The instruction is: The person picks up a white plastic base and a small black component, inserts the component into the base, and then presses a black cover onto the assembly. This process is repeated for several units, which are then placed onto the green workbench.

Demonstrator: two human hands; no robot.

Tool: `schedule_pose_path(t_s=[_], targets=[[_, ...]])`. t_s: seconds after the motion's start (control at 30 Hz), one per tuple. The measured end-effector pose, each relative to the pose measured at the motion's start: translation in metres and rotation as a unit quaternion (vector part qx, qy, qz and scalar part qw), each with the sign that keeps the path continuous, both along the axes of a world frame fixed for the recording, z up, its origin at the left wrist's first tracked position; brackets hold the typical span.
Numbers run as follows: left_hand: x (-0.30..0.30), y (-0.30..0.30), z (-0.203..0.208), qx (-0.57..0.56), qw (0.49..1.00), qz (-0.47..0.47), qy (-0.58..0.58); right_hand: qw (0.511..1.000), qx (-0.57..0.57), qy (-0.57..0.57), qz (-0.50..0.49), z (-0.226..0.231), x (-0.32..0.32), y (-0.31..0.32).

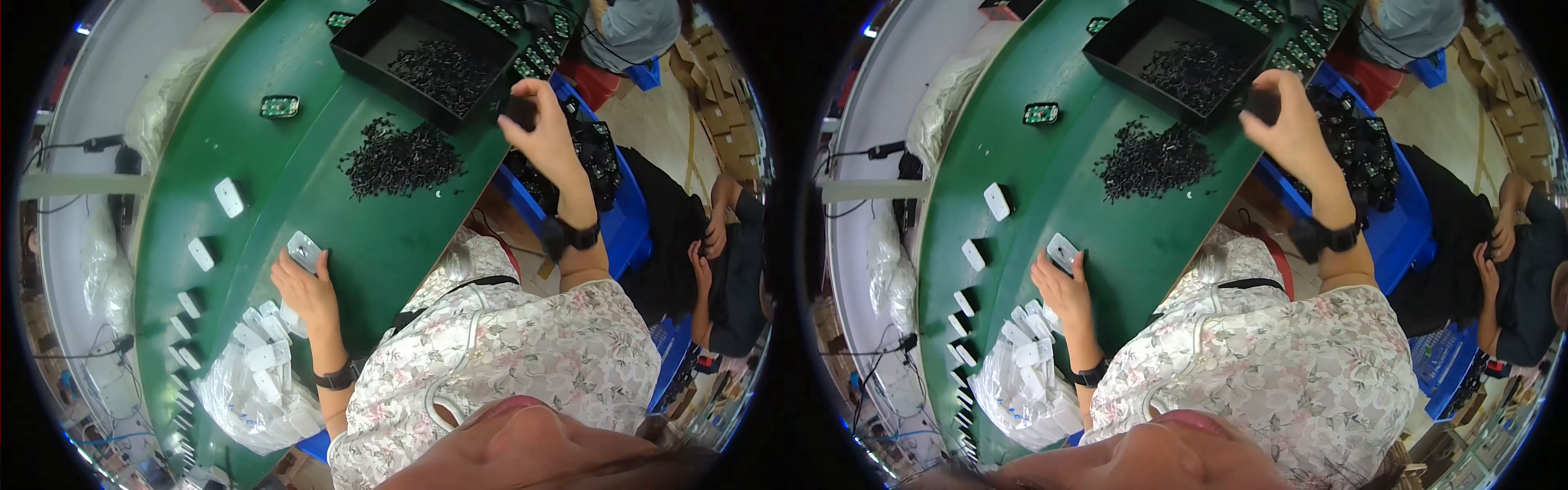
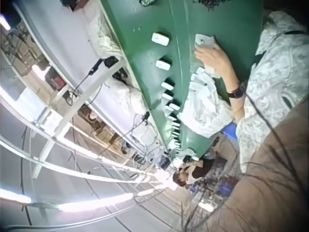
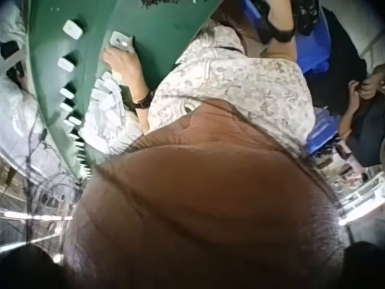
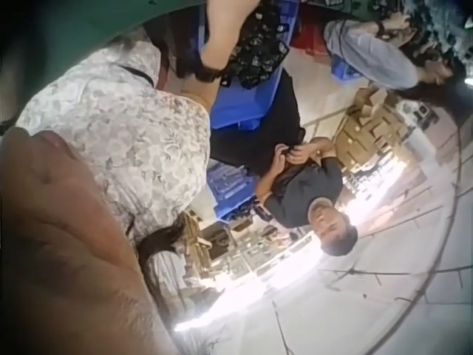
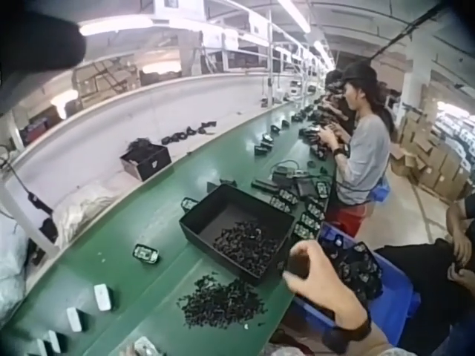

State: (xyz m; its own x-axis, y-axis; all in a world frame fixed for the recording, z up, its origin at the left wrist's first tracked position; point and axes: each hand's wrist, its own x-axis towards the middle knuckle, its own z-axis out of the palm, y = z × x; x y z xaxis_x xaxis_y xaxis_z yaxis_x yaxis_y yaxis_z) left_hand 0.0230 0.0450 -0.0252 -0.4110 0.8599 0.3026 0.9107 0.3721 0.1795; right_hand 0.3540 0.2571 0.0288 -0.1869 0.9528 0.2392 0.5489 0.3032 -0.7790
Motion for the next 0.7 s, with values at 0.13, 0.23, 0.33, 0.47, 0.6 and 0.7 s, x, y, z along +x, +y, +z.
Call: schedule_pose_path(t_s=[0.13, 0.23, 0.33, 0.47, 0.6, 0.7], targets=[[0.001, 0.004, 0.000, 0.006, 0.997, -0.031, -0.067, 0.935, -0.120, 0.129, 0.309, 0.020, -0.070, -0.051], [-0.002, 0.007, 0.001, 0.055, 0.983, -0.098, -0.149, 0.888, 0.032, 0.037, 0.458, -0.022, -0.102, -0.064], [-0.005, 0.005, -0.002, 0.067, 0.973, -0.121, -0.186, 0.878, 0.010, -0.106, 0.468, -0.028, -0.107, -0.067], [-0.007, 0.002, 0.003, 0.090, 0.968, -0.130, -0.197, 0.854, 0.066, -0.103, 0.506, -0.009, -0.134, -0.064], [-0.002, 0.002, 0.011, 0.159, 0.935, -0.097, -0.302, 0.873, 0.126, -0.046, 0.470, -0.008, -0.174, -0.060], [-0.005, -0.005, 0.018, 0.167, 0.930, -0.112, -0.307, 0.864, 0.136, -0.053, 0.481, -0.014, -0.193, -0.062]])
